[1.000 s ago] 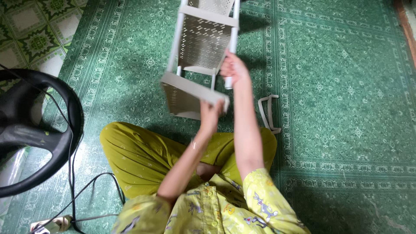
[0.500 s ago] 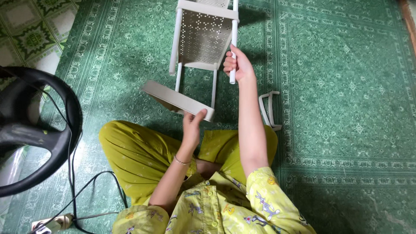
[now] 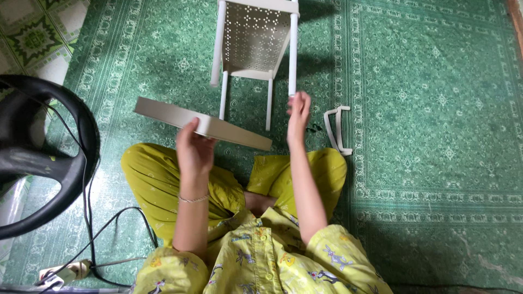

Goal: The person sits on the floor and disassembles a white plastic shelving unit. They remove the bottom shelf tray, then detach the vertical support poles and corner connectors one by one, placing the parts on the floor.

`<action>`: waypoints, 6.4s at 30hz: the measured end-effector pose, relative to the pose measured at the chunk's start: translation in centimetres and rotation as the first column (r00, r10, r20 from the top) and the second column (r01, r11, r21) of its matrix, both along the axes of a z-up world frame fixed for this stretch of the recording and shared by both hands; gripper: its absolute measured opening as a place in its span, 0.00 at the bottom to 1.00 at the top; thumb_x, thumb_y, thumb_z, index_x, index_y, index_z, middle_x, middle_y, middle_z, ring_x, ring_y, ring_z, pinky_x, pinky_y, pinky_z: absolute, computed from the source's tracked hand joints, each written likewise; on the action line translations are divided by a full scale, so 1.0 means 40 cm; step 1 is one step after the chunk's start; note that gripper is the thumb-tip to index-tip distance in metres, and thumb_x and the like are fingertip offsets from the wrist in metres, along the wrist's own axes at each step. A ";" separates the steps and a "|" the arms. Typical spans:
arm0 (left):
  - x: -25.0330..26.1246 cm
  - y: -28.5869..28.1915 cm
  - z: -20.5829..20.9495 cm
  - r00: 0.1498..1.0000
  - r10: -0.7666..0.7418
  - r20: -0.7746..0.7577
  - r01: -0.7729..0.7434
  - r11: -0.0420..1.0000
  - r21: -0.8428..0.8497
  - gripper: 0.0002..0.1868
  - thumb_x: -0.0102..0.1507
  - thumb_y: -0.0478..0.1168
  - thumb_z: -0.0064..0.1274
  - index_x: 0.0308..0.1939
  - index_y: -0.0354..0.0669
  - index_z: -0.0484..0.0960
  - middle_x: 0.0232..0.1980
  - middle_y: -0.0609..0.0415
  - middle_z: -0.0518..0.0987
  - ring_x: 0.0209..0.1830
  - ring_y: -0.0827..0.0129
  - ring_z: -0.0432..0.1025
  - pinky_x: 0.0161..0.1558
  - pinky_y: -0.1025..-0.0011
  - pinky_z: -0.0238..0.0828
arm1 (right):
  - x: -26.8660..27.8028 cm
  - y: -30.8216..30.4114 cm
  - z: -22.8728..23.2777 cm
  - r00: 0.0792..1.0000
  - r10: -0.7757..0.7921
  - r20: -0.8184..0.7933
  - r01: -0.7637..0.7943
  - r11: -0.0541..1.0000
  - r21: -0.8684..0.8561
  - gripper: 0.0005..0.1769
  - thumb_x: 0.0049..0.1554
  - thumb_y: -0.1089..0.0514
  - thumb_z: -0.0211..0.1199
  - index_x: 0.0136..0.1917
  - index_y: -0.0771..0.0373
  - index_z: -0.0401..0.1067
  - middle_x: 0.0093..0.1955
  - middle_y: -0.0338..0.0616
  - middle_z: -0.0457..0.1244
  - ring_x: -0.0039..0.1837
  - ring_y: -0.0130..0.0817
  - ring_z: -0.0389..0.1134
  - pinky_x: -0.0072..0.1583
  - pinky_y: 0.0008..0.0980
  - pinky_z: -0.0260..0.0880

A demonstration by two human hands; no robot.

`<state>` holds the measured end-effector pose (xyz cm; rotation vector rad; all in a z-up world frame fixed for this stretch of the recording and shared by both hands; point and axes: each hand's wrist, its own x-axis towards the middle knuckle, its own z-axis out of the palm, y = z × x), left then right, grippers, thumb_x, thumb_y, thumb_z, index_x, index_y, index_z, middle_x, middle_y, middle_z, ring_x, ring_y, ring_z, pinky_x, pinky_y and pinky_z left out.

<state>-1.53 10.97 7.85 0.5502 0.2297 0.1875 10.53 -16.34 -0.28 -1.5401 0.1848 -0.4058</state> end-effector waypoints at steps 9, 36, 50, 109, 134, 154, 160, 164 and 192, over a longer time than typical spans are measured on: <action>0.019 0.105 0.092 1.000 -0.025 0.015 0.025 1.000 0.007 0.09 0.67 0.42 0.53 0.47 0.42 0.79 0.45 0.53 0.82 0.48 0.62 0.77 0.50 0.54 0.75 | -0.195 0.115 -0.102 0.860 0.468 0.204 -0.289 0.775 -0.562 0.50 0.39 0.60 0.79 0.70 0.64 0.58 0.66 0.54 0.61 0.67 0.52 0.61 0.63 0.47 0.63; 0.307 0.500 -0.498 0.773 0.631 0.072 -0.030 -0.078 0.997 0.22 0.57 0.37 0.63 0.55 0.43 0.77 0.59 0.39 0.71 0.65 0.43 0.59 0.66 0.52 0.51 | 0.158 0.601 -0.442 0.812 0.470 -0.346 -0.548 0.819 -0.171 0.32 0.65 0.58 0.57 0.75 0.55 0.43 0.55 0.56 0.65 0.47 0.45 0.72 0.45 0.43 0.72; 0.283 0.462 -0.528 0.895 0.444 -0.027 0.106 -0.155 0.982 0.17 0.58 0.36 0.59 0.51 0.45 0.79 0.56 0.45 0.77 0.63 0.47 0.66 0.63 0.54 0.63 | 0.139 0.758 -0.541 0.431 0.738 -0.520 -0.620 0.660 0.424 0.39 0.63 0.51 0.59 0.81 0.49 0.45 0.71 0.44 0.59 0.65 0.37 0.65 0.56 0.39 0.73; 0.419 -0.027 -0.147 0.757 -0.425 0.496 0.650 0.419 -0.634 0.16 0.78 0.45 0.39 0.55 0.34 0.73 0.29 0.60 0.59 0.20 0.81 0.52 0.16 0.82 0.51 | 0.134 -0.070 0.150 0.669 0.716 -0.201 -0.384 0.564 0.731 0.28 0.67 0.34 0.52 0.34 0.55 0.59 0.19 0.26 0.43 0.19 0.21 0.41 0.29 0.28 0.49; 0.410 -0.022 -0.133 0.821 -0.412 0.395 0.570 0.574 -0.587 0.16 0.77 0.45 0.40 0.53 0.34 0.74 0.28 0.62 0.59 0.19 0.84 0.53 0.16 0.83 0.53 | 0.120 -0.027 0.162 0.832 0.253 -0.493 -0.278 0.960 0.024 0.29 0.66 0.38 0.52 0.31 0.57 0.60 0.19 0.33 0.50 0.19 0.29 0.52 0.28 0.38 0.55; 0.414 -0.029 -0.125 0.878 -0.418 0.232 0.478 0.752 -0.454 0.13 0.75 0.45 0.44 0.51 0.37 0.75 0.25 0.64 0.58 0.18 0.84 0.52 0.13 0.84 0.48 | 0.108 -0.011 0.208 0.818 0.313 -0.483 -0.328 0.943 0.055 0.20 0.65 0.47 0.56 0.35 0.61 0.66 0.19 0.33 0.53 0.20 0.26 0.54 0.24 0.30 0.55; 0.409 -0.011 -0.126 0.843 -0.459 0.280 0.536 0.688 -0.490 0.13 0.76 0.45 0.44 0.51 0.37 0.75 0.25 0.64 0.58 0.18 0.84 0.52 0.15 0.84 0.50 | 0.092 0.007 0.230 0.862 0.144 -0.486 -0.290 0.926 -0.241 0.16 0.64 0.50 0.57 0.39 0.63 0.66 0.22 0.34 0.57 0.22 0.28 0.59 0.25 0.31 0.60; 0.404 -0.004 -0.124 0.826 -0.490 0.279 0.562 0.671 -0.485 0.14 0.76 0.45 0.44 0.52 0.37 0.75 0.26 0.63 0.59 0.19 0.84 0.53 0.16 0.85 0.52 | 0.097 -0.035 0.180 0.767 0.625 -0.146 -0.347 0.595 0.725 0.14 0.69 0.55 0.56 0.41 0.61 0.64 0.23 0.37 0.53 0.25 0.28 0.54 0.34 0.33 0.63; 0.383 -0.036 -0.137 0.872 -0.388 0.300 0.489 0.729 -0.479 0.16 0.77 0.45 0.43 0.53 0.35 0.76 0.26 0.62 0.58 0.18 0.83 0.53 0.15 0.84 0.52 | 0.073 -0.048 0.125 0.750 0.661 0.011 -0.413 0.456 0.788 0.16 0.69 0.54 0.57 0.39 0.59 0.61 0.20 0.29 0.47 0.19 0.21 0.44 0.25 0.26 0.47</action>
